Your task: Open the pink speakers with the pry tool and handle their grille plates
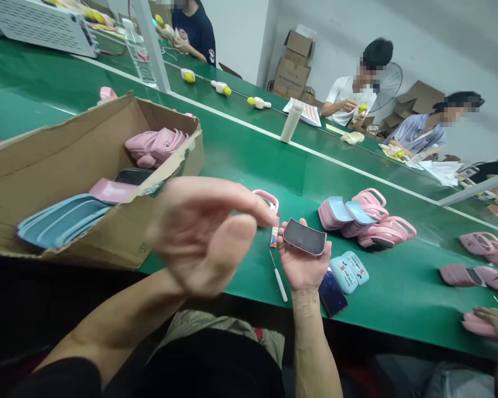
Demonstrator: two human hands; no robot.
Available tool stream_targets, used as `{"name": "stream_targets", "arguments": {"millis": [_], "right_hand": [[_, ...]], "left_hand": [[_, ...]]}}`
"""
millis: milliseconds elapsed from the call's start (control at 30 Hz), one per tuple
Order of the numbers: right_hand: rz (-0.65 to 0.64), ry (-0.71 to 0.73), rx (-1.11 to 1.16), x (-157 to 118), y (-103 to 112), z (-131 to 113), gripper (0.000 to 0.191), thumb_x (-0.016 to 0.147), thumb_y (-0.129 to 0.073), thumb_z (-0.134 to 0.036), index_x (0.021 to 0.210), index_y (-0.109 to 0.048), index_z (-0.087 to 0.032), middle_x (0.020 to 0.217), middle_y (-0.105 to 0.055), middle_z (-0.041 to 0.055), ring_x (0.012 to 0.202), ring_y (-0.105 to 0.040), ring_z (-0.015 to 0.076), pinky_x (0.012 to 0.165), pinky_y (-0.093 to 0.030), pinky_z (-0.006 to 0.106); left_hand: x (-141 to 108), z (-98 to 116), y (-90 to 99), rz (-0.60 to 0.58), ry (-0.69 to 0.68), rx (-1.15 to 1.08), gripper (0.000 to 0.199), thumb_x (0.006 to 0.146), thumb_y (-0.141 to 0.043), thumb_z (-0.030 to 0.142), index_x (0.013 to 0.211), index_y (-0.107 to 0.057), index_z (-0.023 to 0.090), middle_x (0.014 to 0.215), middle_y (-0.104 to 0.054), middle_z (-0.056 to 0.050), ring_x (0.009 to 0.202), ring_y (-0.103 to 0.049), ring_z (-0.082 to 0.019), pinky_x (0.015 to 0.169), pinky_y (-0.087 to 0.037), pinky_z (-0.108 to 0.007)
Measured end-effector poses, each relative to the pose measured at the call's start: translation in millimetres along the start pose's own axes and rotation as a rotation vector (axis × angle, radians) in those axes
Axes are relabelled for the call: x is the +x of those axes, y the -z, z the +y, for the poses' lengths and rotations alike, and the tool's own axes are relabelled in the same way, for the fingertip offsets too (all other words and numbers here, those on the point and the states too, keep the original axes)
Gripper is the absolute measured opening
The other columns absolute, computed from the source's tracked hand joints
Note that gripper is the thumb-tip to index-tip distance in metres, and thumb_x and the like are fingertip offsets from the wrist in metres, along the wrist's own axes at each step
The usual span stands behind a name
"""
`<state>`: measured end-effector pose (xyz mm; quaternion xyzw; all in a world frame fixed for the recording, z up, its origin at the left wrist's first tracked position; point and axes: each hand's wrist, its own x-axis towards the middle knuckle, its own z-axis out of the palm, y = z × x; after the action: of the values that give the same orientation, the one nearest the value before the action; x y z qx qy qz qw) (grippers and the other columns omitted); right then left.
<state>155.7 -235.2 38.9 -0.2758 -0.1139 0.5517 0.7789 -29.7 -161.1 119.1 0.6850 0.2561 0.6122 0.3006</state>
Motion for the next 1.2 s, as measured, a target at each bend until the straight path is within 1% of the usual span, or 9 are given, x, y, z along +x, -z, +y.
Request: {"name": "stream_targets", "arguments": {"millis": [67,133,200,333,467,867,967,1067,1200], "right_hand": [[-0.066,0.007,0.035,0,5,1,0.073,0.087,-0.066,-0.078,0.139,-0.07,-0.028,0.138,-0.074,0.0173,0.122,-0.073,0.0345,0.121,-0.042,0.067],[-0.11,-0.002,0.054,0,8,2,0.072,0.086,-0.069,-0.078,0.14,-0.069,-0.03,0.139,-0.073,0.0159,0.122,-0.072,0.033,0.115,-0.049,0.063],[-0.135,-0.008,0.06,1,11,2,0.073,0.086,-0.07,-0.078,0.141,-0.069,-0.031,0.139,-0.073,0.0154,0.122,-0.072,0.0327,0.111,-0.051,0.061],[-0.159,-0.008,0.06,1,13,1,0.075,0.085,-0.072,-0.078,0.144,-0.066,-0.032,0.141,-0.072,0.0156,0.123,-0.071,0.0327,0.111,-0.051,0.061],[-0.151,-0.005,0.07,-3,13,-2,0.076,0.083,-0.074,-0.076,0.144,-0.066,-0.031,0.139,-0.072,0.0153,0.125,-0.07,0.0337,0.108,-0.053,0.06],[-0.097,0.021,0.056,-14,15,-15,0.079,0.084,-0.074,-0.075,0.146,-0.065,-0.028,0.138,-0.073,0.0168,0.121,-0.072,0.0339,0.11,-0.052,0.061],[-0.072,0.044,0.049,-16,16,-19,0.076,0.084,-0.072,-0.075,0.145,-0.066,-0.029,0.136,-0.075,0.0162,0.12,-0.073,0.0342,0.111,-0.051,0.062],[-0.06,0.082,0.042,-15,17,-20,0.072,0.084,-0.072,-0.075,0.141,-0.069,-0.029,0.135,-0.076,0.0155,0.119,-0.074,0.0337,0.113,-0.049,0.064],[-0.047,0.067,0.052,-9,14,-10,0.073,0.086,-0.07,-0.074,0.141,-0.068,-0.028,0.133,-0.077,0.0136,0.12,-0.074,0.0314,0.12,-0.045,0.063]], "left_hand": [[-12,-17,-10.7,-0.035,-0.124,-0.055,0.021,0.106,-0.061,0.047,0.106,-0.06,0.027,0.093,-0.072,-0.002,0.081,-0.073,-0.019,0.075,-0.062,-0.039],[-41,-36,-18.5,-0.314,-0.324,-0.07,0.009,0.103,-0.067,0.03,0.102,-0.061,0.023,0.081,-0.069,-0.001,0.07,-0.066,-0.016,0.066,-0.053,-0.033],[-78,-55,-24.4,-0.527,-0.434,0.05,0.021,0.105,-0.066,0.041,0.104,-0.065,0.02,0.075,-0.067,-0.001,0.065,-0.059,-0.017,0.061,-0.043,-0.034],[-124,-75,-35.2,-0.885,-0.404,0.392,0.043,0.097,-0.075,0.06,0.112,-0.072,0.02,0.084,-0.068,-0.004,0.078,-0.06,-0.023,0.071,-0.043,-0.039],[-123,-78,-47.7,-1.009,-0.363,0.496,0.033,0.095,-0.079,0.052,0.099,-0.073,0.02,0.09,-0.067,-0.006,0.089,-0.06,-0.026,0.081,-0.045,-0.042],[-103,-100,-98.0,-0.932,-0.385,0.272,0.023,0.098,-0.063,0.026,0.112,-0.075,0.013,0.121,-0.072,-0.02,0.118,-0.065,-0.035,0.101,-0.055,-0.048],[-96,-94,-88.6,-0.9,-0.317,0.366,0.018,0.097,-0.059,0.019,0.106,-0.074,0.016,0.111,-0.075,-0.015,0.104,-0.067,-0.03,0.089,-0.056,-0.043],[-85,-78,-70.6,-0.71,-0.227,0.458,0.017,0.1,-0.055,0.019,0.091,-0.069,0.018,0.088,-0.071,-0.009,0.081,-0.062,-0.024,0.075,-0.051,-0.04],[-58,-59,-61.9,-0.488,-0.41,0.319,0.018,0.104,-0.065,0.037,0.098,-0.07,0.02,0.091,-0.072,-0.007,0.086,-0.062,-0.024,0.079,-0.051,-0.041]]}}
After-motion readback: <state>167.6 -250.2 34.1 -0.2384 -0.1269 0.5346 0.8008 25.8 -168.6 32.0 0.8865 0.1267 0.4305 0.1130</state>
